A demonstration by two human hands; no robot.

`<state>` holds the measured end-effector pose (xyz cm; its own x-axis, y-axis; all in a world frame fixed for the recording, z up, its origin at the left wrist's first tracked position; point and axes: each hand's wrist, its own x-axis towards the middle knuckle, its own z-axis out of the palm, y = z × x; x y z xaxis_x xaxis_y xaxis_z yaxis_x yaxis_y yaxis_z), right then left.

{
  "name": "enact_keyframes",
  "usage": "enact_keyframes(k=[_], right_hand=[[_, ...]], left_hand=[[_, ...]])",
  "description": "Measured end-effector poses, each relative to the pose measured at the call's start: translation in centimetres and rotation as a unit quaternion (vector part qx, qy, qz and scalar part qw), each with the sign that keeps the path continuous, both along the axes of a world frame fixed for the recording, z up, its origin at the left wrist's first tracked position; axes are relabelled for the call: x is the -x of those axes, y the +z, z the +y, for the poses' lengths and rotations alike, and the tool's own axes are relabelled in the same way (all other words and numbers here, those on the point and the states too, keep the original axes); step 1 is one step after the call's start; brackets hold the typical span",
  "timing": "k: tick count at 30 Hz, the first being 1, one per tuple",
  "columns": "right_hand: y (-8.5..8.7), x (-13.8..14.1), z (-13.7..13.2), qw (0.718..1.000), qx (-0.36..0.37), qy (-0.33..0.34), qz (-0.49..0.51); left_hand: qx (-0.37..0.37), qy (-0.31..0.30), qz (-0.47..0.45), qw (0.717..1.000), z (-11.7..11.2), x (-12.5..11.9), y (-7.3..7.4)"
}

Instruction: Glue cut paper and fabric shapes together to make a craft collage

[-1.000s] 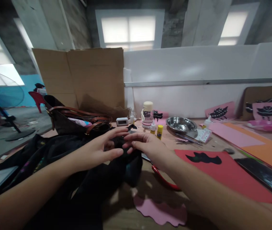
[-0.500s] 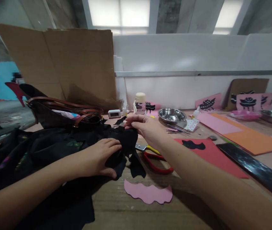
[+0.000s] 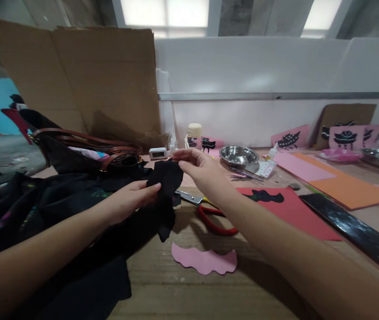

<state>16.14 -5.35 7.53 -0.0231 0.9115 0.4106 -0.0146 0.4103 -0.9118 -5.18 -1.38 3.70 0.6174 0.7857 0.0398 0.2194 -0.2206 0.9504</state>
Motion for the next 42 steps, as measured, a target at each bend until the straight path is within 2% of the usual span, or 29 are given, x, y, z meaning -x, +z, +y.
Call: enact_keyframes(k=[5,9,11,15,18,21,24,26,28,31,36,40,42], right_hand=[[-0.9,-1.4,1.3,0.999,0.010,-0.031,-0.040],[-1.3,-1.2,1.6,0.993,0.022,-0.027,-0.113],[-1.4,-0.9,1.4,0.984,0.032,-0.023,-0.172],[-1.6,0.1,0.2,0.948,0.050,-0.006,-0.316],[-1.9,1.4,-1.7,0.906,0.050,0.021,-0.420],[-2.3,2.5,-3.2,0.870,0.051,0.029,-0.490],[-2.7,2.9,-3.1,0.853,0.055,0.030,-0.519],[-2.6,2.6,-2.3,0.856,0.054,0.027,-0.513],[-2.1,1.9,-1.4,0.868,0.040,0.016,-0.495],[-1.0,0.6,-0.3,0.888,0.016,-0.014,-0.459],[-0.2,-1.4,0.8,0.918,0.002,-0.054,-0.393],[0.1,-2.1,1.0,0.924,0.006,-0.042,-0.379],[0.5,-2.3,0.6,0.918,0.011,-0.012,-0.395]], left_hand=[[-0.023,0.012,0.024,0.999,0.1,0.2,0.9],[-0.105,0.058,0.058,0.991,1.8,1.6,2.3],[-0.174,0.107,0.098,0.974,3.2,2.9,2.9],[-0.311,0.185,0.224,0.905,5.4,5.6,3.2],[-0.374,0.174,0.293,0.862,5.6,6.3,3.2],[-0.417,0.082,0.323,0.845,4.8,5.6,3.1],[-0.416,-0.064,0.338,0.842,3.9,4.5,2.6],[-0.409,-0.111,0.342,0.839,3.7,4.0,1.9],[-0.407,-0.109,0.341,0.840,4.0,3.8,1.4],[-0.399,-0.063,0.325,0.855,4.6,3.9,1.3],[-0.365,0.017,0.250,0.897,4.5,3.9,2.9],[-0.345,0.032,0.230,0.909,3.5,3.7,4.4],[-0.346,0.010,0.247,0.905,2.9,4.1,5.2]])
